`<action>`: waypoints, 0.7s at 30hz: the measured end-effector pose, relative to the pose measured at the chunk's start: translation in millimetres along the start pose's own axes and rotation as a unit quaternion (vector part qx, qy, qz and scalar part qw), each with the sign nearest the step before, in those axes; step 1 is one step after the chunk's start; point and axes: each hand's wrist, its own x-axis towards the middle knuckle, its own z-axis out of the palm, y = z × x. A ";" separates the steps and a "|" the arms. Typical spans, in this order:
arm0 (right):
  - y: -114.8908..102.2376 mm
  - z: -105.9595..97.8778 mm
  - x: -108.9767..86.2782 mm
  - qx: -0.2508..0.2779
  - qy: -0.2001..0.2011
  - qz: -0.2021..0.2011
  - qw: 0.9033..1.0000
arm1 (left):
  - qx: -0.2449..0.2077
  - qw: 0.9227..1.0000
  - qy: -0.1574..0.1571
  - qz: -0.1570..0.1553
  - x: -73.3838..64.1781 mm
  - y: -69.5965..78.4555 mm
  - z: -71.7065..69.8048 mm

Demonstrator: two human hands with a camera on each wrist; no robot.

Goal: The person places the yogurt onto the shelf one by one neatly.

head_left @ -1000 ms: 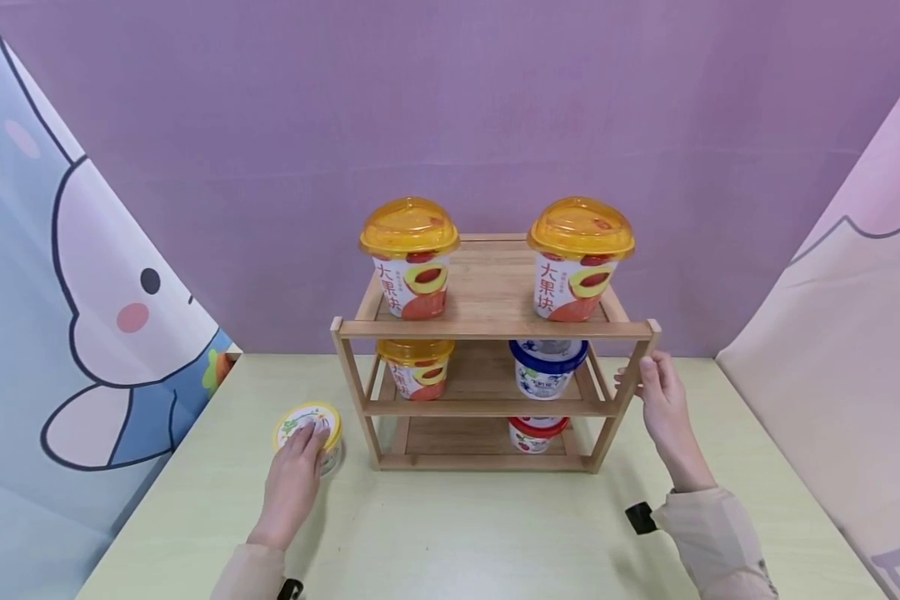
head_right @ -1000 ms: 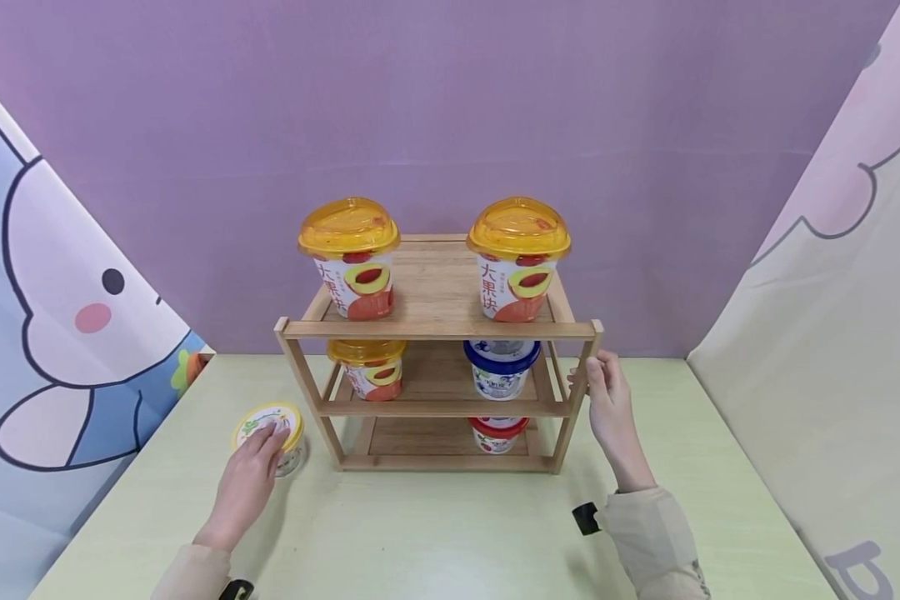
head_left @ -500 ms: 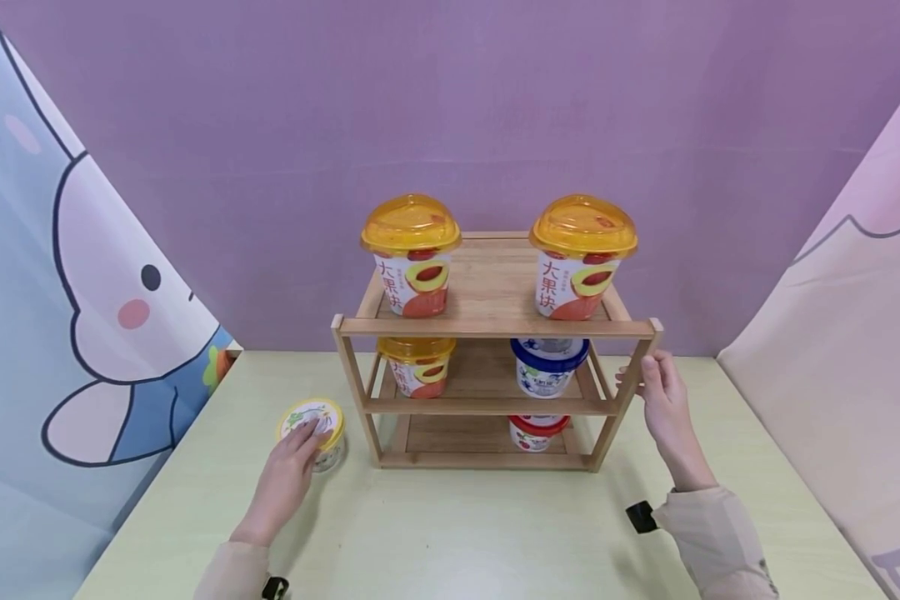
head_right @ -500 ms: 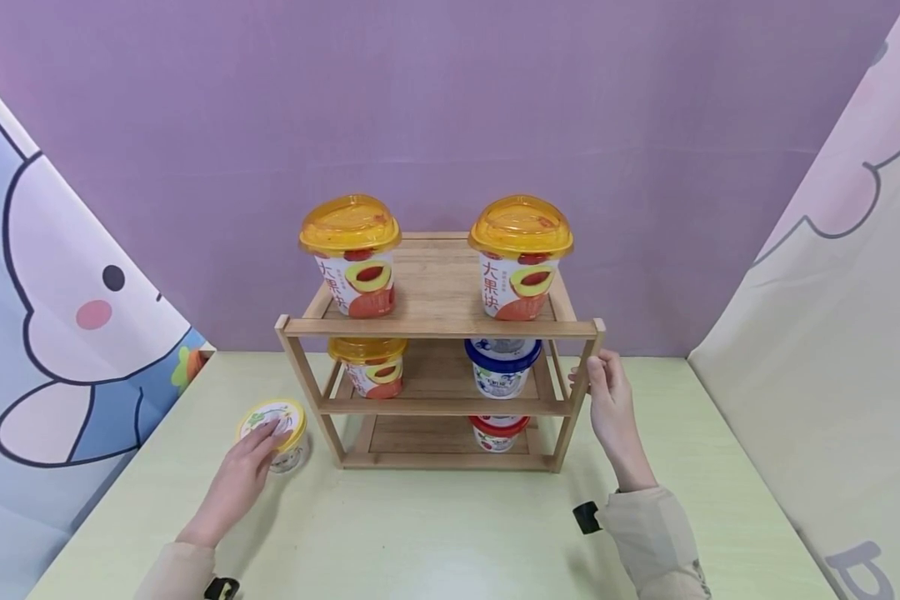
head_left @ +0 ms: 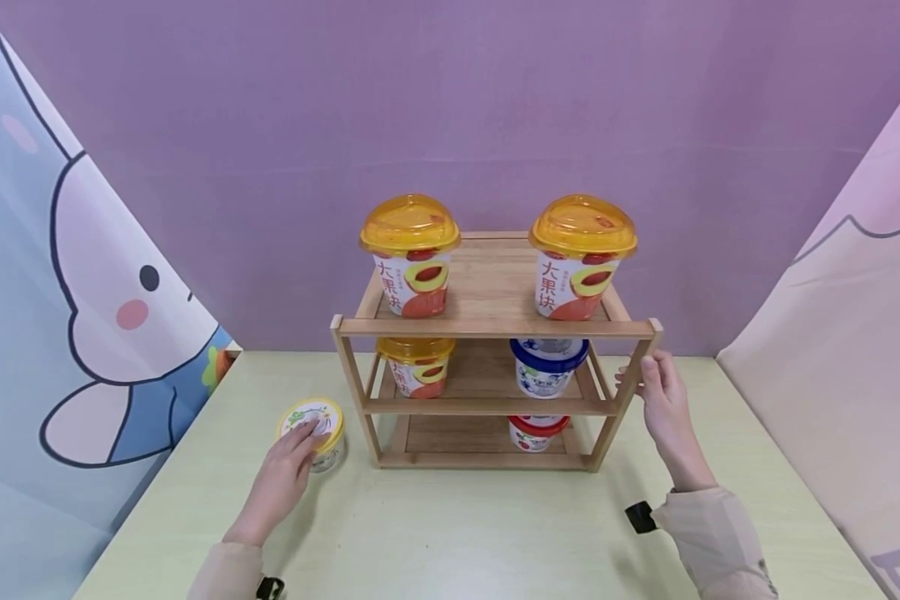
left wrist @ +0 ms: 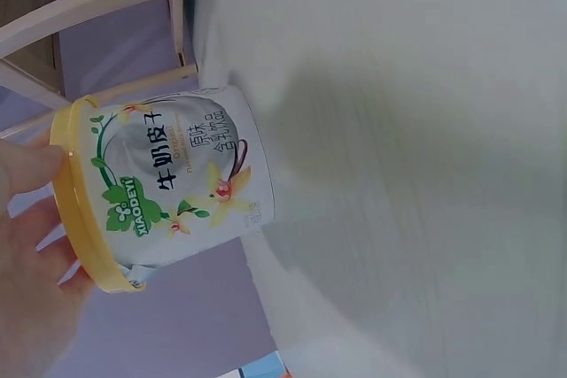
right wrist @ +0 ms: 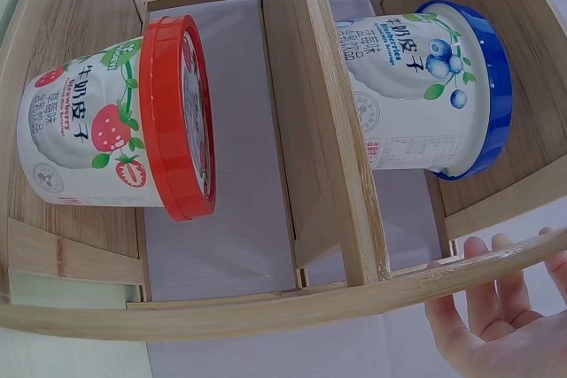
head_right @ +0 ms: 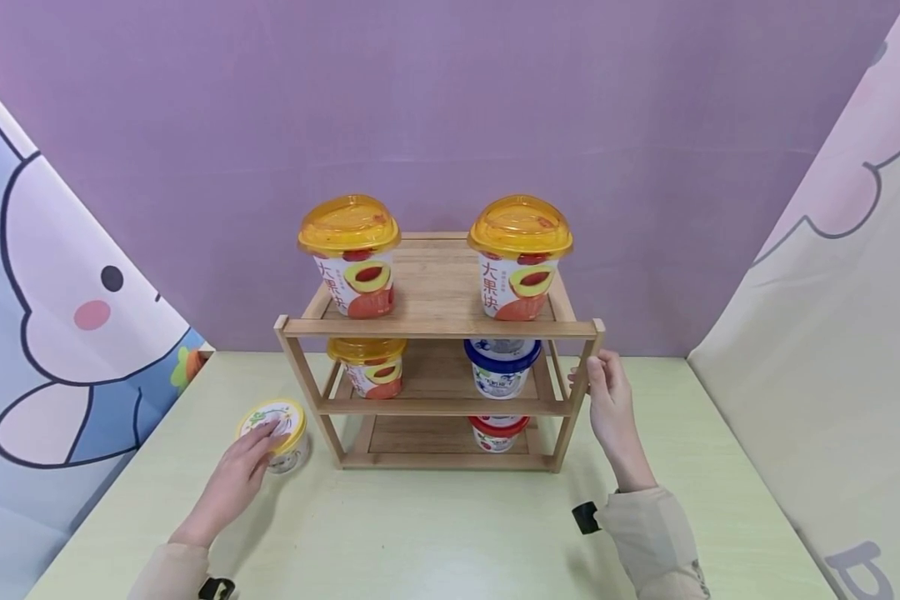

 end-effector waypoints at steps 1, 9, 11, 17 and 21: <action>0.0 0.0 0.0 -0.002 0.000 0.000 1.000 | -0.008 1.000 0.005 -0.001 -0.1 -0.2 0.2; 0.2 0.0 0.8 0.002 0.000 0.000 1.000 | -0.088 0.990 0.045 -0.105 -1.1 -0.7 -1.3; 0.3 0.0 1.1 0.006 0.000 0.000 1.000 | -0.106 0.984 0.047 -0.138 -1.2 -0.3 -2.2; 0.5 0.3 1.2 0.003 -0.001 0.000 1.000 | -0.144 0.969 0.042 -0.198 1.4 -1.8 -0.5; 0.5 0.8 1.3 -0.001 -0.004 0.001 1.000 | -0.170 0.956 0.023 -0.237 4.2 -4.0 3.5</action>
